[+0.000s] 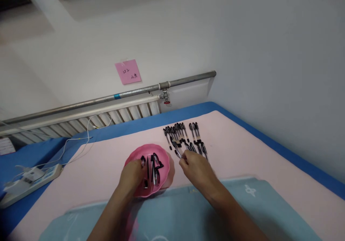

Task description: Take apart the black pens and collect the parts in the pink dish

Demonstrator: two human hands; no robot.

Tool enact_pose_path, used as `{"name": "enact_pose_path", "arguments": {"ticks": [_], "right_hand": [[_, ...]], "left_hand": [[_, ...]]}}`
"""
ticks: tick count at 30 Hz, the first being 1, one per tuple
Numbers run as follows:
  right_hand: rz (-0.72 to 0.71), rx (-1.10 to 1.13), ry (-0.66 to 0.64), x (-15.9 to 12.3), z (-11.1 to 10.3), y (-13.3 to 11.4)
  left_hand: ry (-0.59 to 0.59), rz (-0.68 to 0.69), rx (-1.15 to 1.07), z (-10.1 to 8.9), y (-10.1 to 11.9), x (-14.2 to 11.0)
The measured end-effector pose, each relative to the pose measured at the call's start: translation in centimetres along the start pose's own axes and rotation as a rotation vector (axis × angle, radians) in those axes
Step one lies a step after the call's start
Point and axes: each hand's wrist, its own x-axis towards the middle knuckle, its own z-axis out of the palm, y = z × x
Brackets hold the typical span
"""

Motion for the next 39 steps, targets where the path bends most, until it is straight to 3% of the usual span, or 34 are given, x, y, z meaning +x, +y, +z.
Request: {"name": "enact_pose_path", "arguments": {"ticks": [3,6,8,10,12,13,16,19,22,25,27,31,33,36,39], "right_hand": [[0.004,0.143,-0.081,-0.5,-0.3,-0.9],[-0.016,0.381,-0.257,-1.4,0.2,-2.0],[-0.007,0.603,-0.410,-1.9,0.9,-2.6],[0.024,0.765,-0.546,-2.2,1.7,-2.9],[0.069,0.819,-0.639,-2.4,2.2,-3.1],[0.091,0.832,-0.675,-2.4,2.3,-3.2],[0.140,0.842,-0.722,-2.6,2.1,-3.8],[0.159,0.798,-0.710,-2.8,1.6,-4.2],[0.139,0.693,-0.663,-2.6,1.4,-4.1],[0.140,0.626,-0.562,-2.1,1.5,-3.4],[0.144,0.610,-0.506,-1.8,1.6,-3.0],[0.082,0.647,-0.523,-1.8,2.2,-2.9],[0.068,0.693,-0.537,-1.9,2.5,-3.1],[0.061,0.746,-0.562,-2.1,2.9,-3.2],[0.071,0.796,-0.602,-2.2,3.2,-3.4]], "left_hand": [[0.040,0.013,-0.162,-0.6,0.0,0.0],[0.034,0.032,-0.358,-1.2,0.5,-0.5],[-0.077,0.029,-0.669,-1.5,0.9,-0.9],[-0.248,0.011,-1.140,-1.7,1.1,-1.4],[-0.381,-0.010,-1.523,-1.8,1.1,-1.8],[-0.406,-0.015,-1.606,-1.8,1.0,-1.9],[-0.357,-0.019,-1.667,-1.8,0.4,-1.8],[-0.180,-0.039,-1.655,-2.1,-0.8,-1.2],[0.042,-0.091,-1.431,-2.5,-2.5,-0.4],[0.097,-0.129,-1.174,-2.7,-4.1,0.1],[0.078,-0.130,-1.125,-2.7,-4.4,0.1],[0.054,-0.111,-1.117,-2.5,-3.2,-0.7],[-0.101,-0.102,-1.193,-2.3,-2.0,-1.4],[-0.422,-0.078,-1.430,-1.8,-0.5,-2.4],[-0.503,-0.065,-1.610,-1.5,0.0,-2.8]]}}
